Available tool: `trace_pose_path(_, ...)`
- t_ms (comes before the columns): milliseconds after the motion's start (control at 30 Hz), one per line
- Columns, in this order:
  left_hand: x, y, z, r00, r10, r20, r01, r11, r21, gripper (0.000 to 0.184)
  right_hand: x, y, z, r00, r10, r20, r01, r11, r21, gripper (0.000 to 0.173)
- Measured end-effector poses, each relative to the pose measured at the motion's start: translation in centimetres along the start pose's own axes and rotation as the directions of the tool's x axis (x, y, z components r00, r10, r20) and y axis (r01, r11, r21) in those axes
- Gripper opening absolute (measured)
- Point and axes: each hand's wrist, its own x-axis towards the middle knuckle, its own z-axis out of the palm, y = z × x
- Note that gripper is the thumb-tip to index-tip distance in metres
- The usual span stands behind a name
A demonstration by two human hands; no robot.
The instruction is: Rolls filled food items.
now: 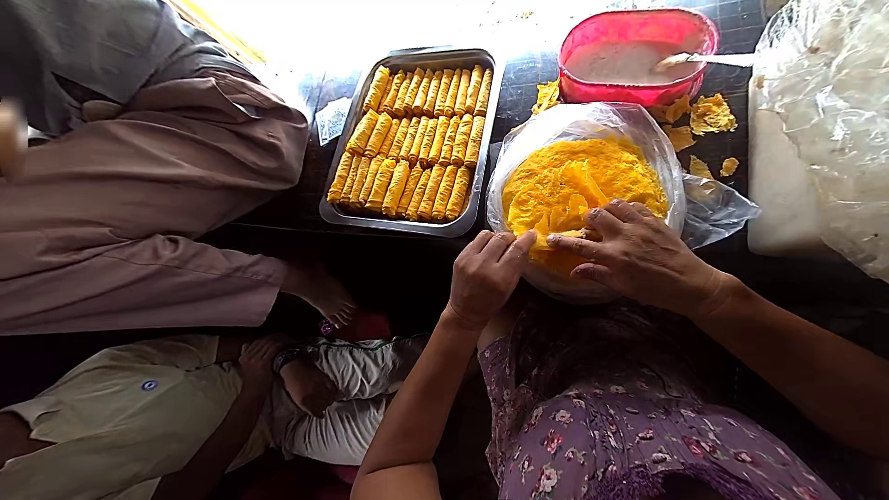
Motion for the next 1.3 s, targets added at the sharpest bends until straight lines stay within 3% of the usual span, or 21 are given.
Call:
trace_pose_path(167, 1.9, 2.5, 0.9, 0.999, 0.021, 0.049, -0.015, 0.993, -0.119, 0.019, -1.0, -0.3, -0.3, 0.99, 0.102, -0.097, -0.097, 0.993, 0.061, 0.05)
trace_pose_path(367, 2.3, 3.3, 2.4, 0.984, 0.116, 0.134, -0.092, 0.98, -0.174, 0.024, -2.6, 0.5, -0.3, 0.965, 0.124, -0.232, -0.095, 0.987, 0.132, 0.031)
trace_pose_path(600, 2.1, 2.6, 2.3, 0.984, 0.088, 0.155, -0.044, 0.962, -0.268, 0.027, -3.1, 2.4, -0.2, 0.949, 0.129, -0.287, -0.054, 0.965, 0.256, 0.031)
trace_pose_path(700, 2.3, 1.8, 2.1, 0.973, 0.074, 0.219, 0.009, 0.935, -0.355, 0.044, -2.9, 3.0, -0.2, 0.946, 0.153, -0.288, -0.055, 0.945, 0.322, 0.027)
trace_pose_path(900, 4.5, 1.2, 1.7, 0.943, -0.036, 0.332, 0.178, 0.895, -0.409, 0.013, -1.9, 3.4, -0.8, 0.933, 0.27, -0.236, -0.151, 0.892, 0.426, 0.027)
trace_pose_path(1033, 5.7, 0.9, 1.2, 0.906, -0.053, 0.421, 0.241, 0.881, -0.407, 0.01, -1.1, 3.5, -1.3, 0.926, 0.327, -0.186, -0.207, 0.856, 0.474, 0.027)
trace_pose_path(1167, 5.9, 0.3, 2.1, 0.906, -0.063, 0.419, 0.243, 0.888, -0.391, 0.007, -0.7, 3.8, -1.2, 0.919, 0.357, -0.168, -0.241, 0.845, 0.477, 0.023)
trace_pose_path(1300, 6.2, 0.2, 2.5, 0.908, -0.136, 0.396, 0.275, 0.907, -0.32, 0.011, -0.3, 3.8, -0.8, 0.92, 0.284, -0.268, -0.181, 0.918, 0.353, 0.01)
